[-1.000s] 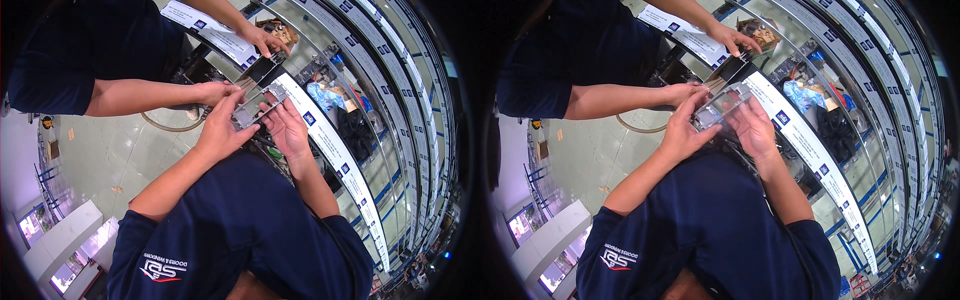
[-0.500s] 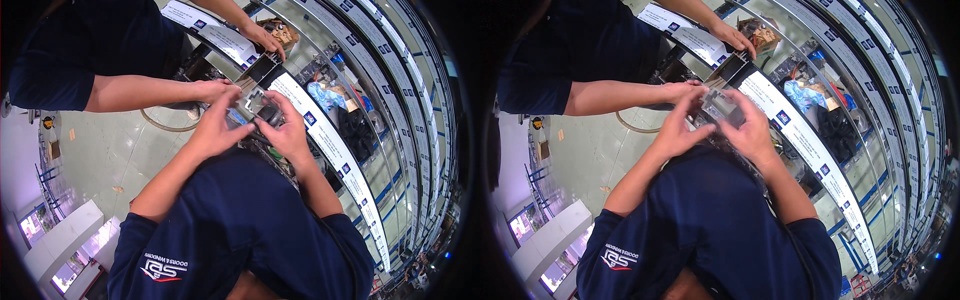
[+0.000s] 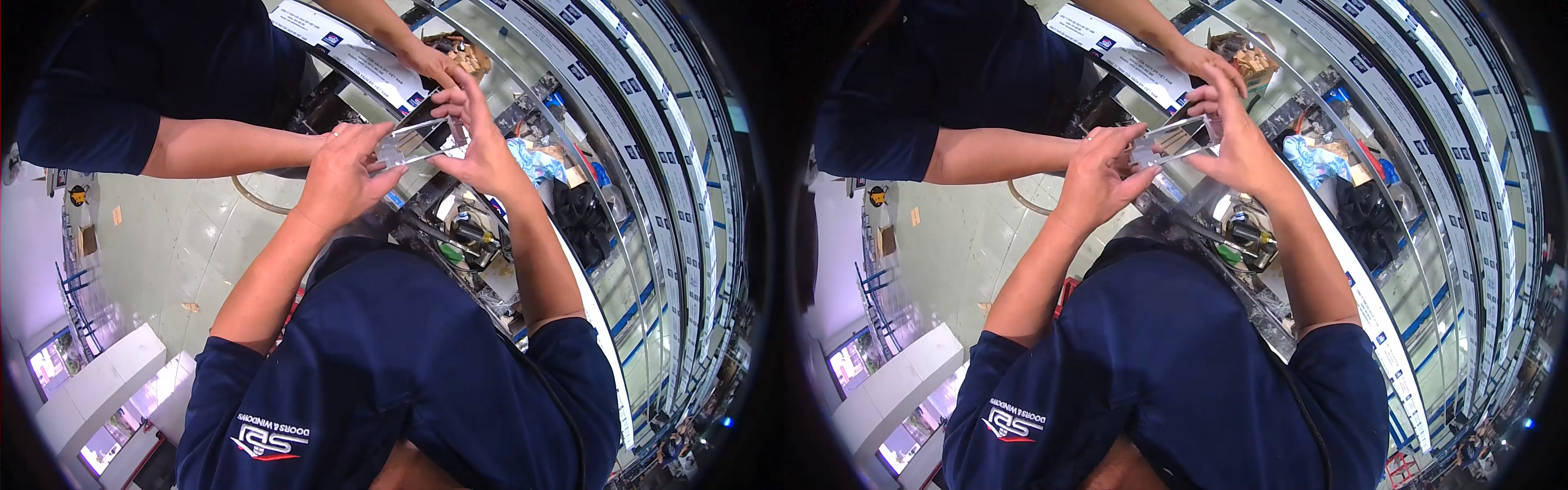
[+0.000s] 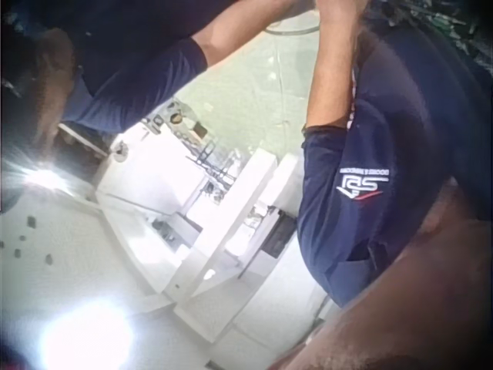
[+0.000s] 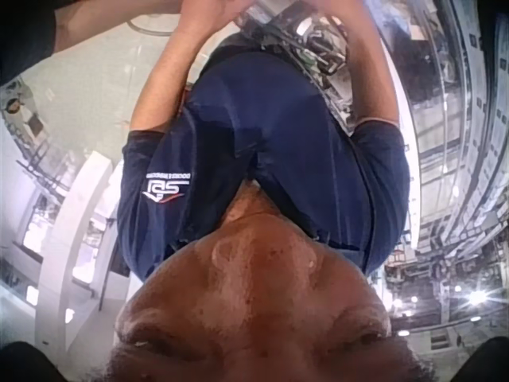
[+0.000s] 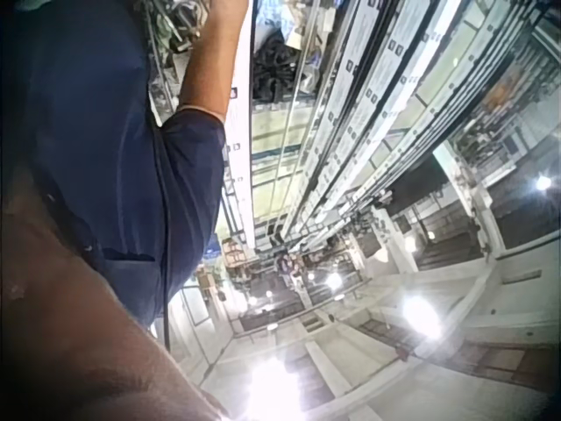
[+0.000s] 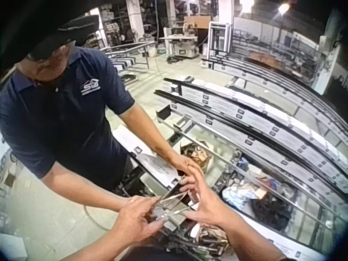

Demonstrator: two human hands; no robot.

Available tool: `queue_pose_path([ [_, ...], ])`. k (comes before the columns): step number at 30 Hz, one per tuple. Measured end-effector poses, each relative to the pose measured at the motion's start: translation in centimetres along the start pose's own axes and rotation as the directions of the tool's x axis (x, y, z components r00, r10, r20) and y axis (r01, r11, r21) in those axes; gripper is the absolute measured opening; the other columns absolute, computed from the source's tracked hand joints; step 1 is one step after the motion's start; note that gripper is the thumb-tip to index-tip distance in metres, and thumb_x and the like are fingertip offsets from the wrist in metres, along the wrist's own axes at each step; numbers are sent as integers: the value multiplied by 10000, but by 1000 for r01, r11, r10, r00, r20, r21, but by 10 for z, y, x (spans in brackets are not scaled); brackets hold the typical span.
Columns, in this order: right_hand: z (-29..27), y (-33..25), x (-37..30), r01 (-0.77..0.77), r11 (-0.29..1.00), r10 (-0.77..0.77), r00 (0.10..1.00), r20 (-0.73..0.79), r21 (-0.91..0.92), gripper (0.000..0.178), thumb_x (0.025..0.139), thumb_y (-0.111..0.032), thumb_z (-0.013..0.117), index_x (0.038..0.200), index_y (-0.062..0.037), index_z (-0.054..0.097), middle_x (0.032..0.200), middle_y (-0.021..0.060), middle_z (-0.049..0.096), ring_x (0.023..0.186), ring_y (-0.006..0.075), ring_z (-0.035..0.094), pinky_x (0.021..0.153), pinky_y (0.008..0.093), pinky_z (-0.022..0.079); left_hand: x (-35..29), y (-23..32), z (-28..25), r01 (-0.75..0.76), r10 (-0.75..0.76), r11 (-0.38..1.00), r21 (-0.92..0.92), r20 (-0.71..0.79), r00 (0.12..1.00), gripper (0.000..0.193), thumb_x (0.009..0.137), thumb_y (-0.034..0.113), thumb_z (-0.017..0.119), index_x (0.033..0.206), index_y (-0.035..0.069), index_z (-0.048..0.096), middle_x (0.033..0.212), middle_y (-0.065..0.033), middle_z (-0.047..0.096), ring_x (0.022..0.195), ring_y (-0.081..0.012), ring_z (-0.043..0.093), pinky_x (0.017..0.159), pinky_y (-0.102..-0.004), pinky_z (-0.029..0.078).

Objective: Collaboratively assemble metal brackets or window frame components with a colleague.

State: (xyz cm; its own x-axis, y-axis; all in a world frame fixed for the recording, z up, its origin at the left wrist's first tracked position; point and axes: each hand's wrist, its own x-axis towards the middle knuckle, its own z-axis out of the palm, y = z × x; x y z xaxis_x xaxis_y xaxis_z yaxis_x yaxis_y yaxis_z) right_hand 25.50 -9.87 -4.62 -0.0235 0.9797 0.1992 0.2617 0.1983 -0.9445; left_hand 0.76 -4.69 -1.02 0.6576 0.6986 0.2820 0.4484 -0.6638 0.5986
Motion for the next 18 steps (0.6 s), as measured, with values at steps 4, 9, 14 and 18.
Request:
queue_pose_path([
  [4, -4, 9, 4, 47, 995, -45, 999, -18, 91, 1338, 667, 32, 895, 1702, -128, 62, 1487, 186, 499, 1211, 279, 660, 1023, 417, 537, 0, 2, 0, 47, -47, 999, -13, 1, 999, 579, 768, 173, 899, 1290, 23, 697, 1122, -166, 729, 1040, -344, 670, 930, -432, 535],
  [9, -8, 14, 10, 71, 994, -78, 994, 78, 82, 1395, 659, 51, 912, 1713, -148, 21, 1509, 203, 453, 1236, 282, 638, 1079, 431, 503, 4, 1, 0, 0, -1, 1000, 26, 25, 1000, 552, 788, 232, 885, 1253, -3, 703, 1106, -168, 726, 1013, -347, 667, 919, -433, 537],
  [14, -10, 27, 21, 58, 996, -64, 994, 93, 69, 1209, 713, 43, 883, 1695, -124, 198, 1525, 167, 447, 1267, 271, 613, 1130, 437, 462, 17, -7, 13, -18, -8, 964, 267, 96, 995, 517, 815, 292, 846, 1202, -24, 712, 1013, -172, 712, 963, -362, 657, 905, -446, 540],
  [18, -15, 87, 13, 75, 996, -87, 960, -266, -58, 647, 821, -12, 819, 1433, -61, 614, 1368, 105, 594, 1145, 205, 669, 1031, 368, 530, 24, -22, 35, 4, -14, 942, 336, 27, 1000, 482, 823, 314, 832, 1151, -22, 723, 954, -179, 706, 959, -369, 658, 894, -449, 541],
])
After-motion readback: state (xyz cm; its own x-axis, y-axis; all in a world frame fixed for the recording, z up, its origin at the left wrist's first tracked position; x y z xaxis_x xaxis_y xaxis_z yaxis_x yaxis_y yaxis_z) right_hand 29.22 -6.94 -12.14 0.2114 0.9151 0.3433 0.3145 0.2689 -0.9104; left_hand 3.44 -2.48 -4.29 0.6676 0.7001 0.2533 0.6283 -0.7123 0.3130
